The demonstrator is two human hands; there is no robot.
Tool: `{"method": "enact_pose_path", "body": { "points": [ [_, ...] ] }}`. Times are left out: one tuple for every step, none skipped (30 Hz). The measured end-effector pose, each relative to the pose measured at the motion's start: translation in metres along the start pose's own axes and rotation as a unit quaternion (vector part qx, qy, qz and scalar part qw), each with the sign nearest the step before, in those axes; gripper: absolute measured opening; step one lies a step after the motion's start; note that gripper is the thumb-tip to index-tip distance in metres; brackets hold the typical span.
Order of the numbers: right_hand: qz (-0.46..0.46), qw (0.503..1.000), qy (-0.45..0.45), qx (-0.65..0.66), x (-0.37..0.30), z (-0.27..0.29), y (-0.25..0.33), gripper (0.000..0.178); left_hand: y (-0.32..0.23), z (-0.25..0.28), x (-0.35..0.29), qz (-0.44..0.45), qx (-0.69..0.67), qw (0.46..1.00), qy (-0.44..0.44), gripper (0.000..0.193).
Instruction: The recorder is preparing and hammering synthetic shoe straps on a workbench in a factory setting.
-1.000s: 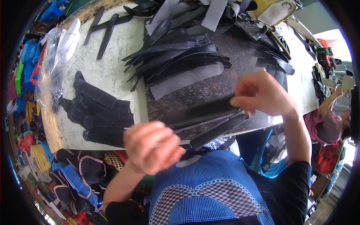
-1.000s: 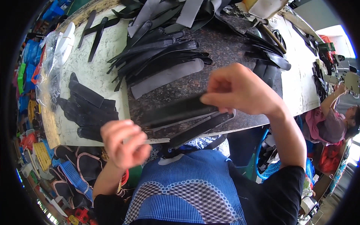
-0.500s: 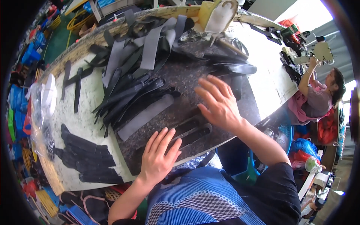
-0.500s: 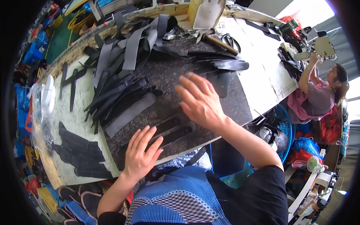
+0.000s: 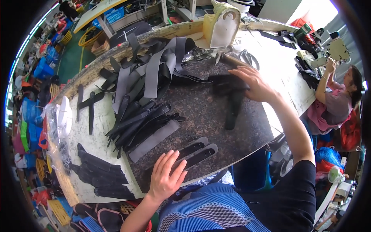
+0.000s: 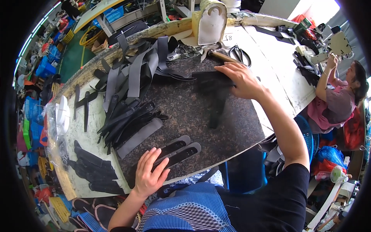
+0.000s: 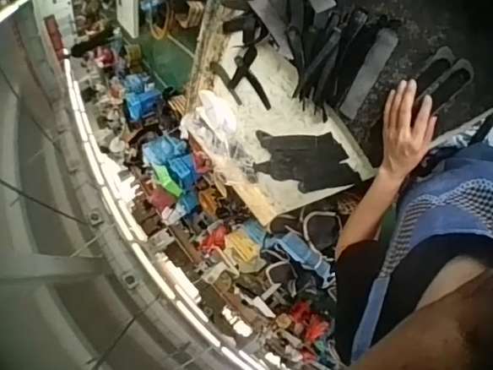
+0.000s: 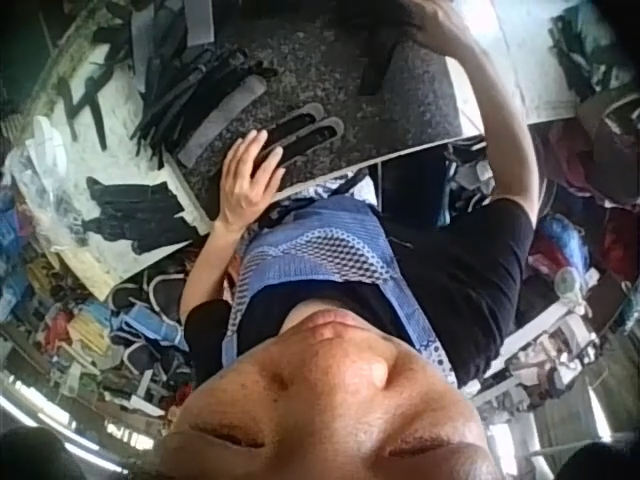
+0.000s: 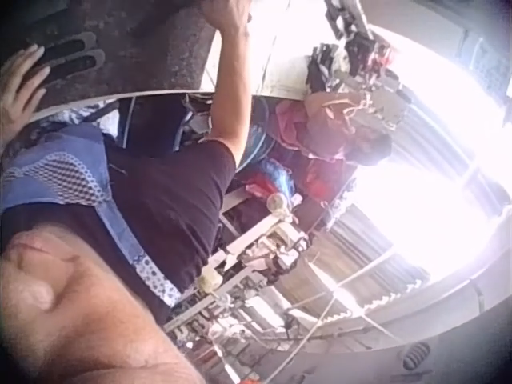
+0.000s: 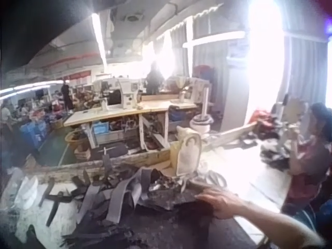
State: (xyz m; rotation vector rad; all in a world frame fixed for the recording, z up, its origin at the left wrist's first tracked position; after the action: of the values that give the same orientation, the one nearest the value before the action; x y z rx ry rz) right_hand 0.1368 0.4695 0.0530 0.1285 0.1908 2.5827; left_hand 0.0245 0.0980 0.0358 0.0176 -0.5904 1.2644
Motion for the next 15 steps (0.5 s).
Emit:
{"method": "enact_pose_path", "body": {
  "points": [
    [0.007, 0.999, -0.021, 0.024, 0.002, 0.002, -0.003, 0.08, -0.001, 0.0, 0.0, -0.005, 0.01, 1.0, 0.002, 0.04],
    [0.031, 0.998, -0.063, 0.004, 0.003, 0.005, -0.004, 0.063, -0.004, 0.003, 0.002, -0.013, 0.015, 1.0, -0.001, 0.04],
    [0.013, 0.997, -0.067, -0.022, 0.005, 0.002, -0.004, 0.06, -0.005, 0.007, 0.0, -0.015, 0.025, 1.0, -0.002, 0.041],
    [-0.006, 0.996, -0.07, -0.049, 0.003, 0.0, -0.005, 0.057, -0.007, 0.013, -0.001, -0.019, 0.027, 0.999, -0.009, 0.043],
    [-0.022, 0.991, -0.107, -0.076, -0.004, 0.004, -0.013, 0.054, -0.005, 0.021, -0.002, -0.016, 0.027, 0.999, -0.02, 0.043],
    [-0.055, 0.987, -0.13, -0.081, -0.015, 0.012, -0.028, 0.052, -0.003, 0.03, -0.002, -0.013, 0.028, 0.999, -0.032, 0.044],
    [-0.063, 0.969, -0.198, -0.137, -0.035, 0.013, -0.057, 0.05, 0.003, 0.043, 0.008, -0.017, 0.049, 0.998, -0.047, 0.045],
    [-0.114, 0.964, -0.186, -0.152, -0.048, 0.016, -0.079, 0.047, 0.015, 0.053, 0.014, -0.005, 0.066, 0.996, -0.063, 0.044],
    [-0.165, 0.963, -0.16, -0.141, -0.059, 0.017, -0.1, 0.045, 0.033, 0.066, 0.026, 0.01, 0.079, 0.991, -0.105, 0.044],
    [-0.22, 0.962, -0.1, -0.127, -0.07, 0.013, -0.123, 0.054, 0.056, 0.074, 0.038, 0.065, 0.063, 0.987, -0.133, 0.04],
    [-0.213, 0.966, -0.082, -0.119, -0.082, 0.01, -0.128, 0.064, 0.077, 0.081, 0.06, 0.086, 0.073, 0.98, -0.166, 0.042],
    [-0.204, 0.971, -0.066, -0.108, -0.09, 0.005, -0.129, 0.074, 0.101, 0.086, 0.081, 0.108, 0.047, 0.972, -0.203, 0.049],
    [-0.219, 0.973, -0.009, -0.067, -0.089, -0.002, -0.13, 0.091, 0.134, 0.083, 0.094, 0.175, 0.002, 0.965, -0.197, 0.062],
    [-0.225, 0.973, -0.004, -0.051, -0.088, 0.008, -0.118, 0.094, 0.162, 0.074, 0.102, 0.211, -0.01, 0.962, -0.175, 0.061],
    [-0.233, 0.972, 0.002, -0.035, -0.087, 0.018, -0.101, 0.096, 0.179, 0.069, 0.114, 0.235, -0.021, 0.961, -0.141, 0.062]
  ]
}}
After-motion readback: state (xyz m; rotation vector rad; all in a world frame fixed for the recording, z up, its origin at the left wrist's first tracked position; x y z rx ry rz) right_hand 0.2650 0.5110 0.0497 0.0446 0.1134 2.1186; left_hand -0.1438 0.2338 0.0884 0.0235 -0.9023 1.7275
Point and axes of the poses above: each hand's wrist, its own x-axis towards the middle knuckle, its own z-axis out of the back of the hand, y = z × x, the point moved 9 cm from there along x, towards the middle knuckle, and after that the axes turned 14 degrees about -z, right-handed, at the moved point
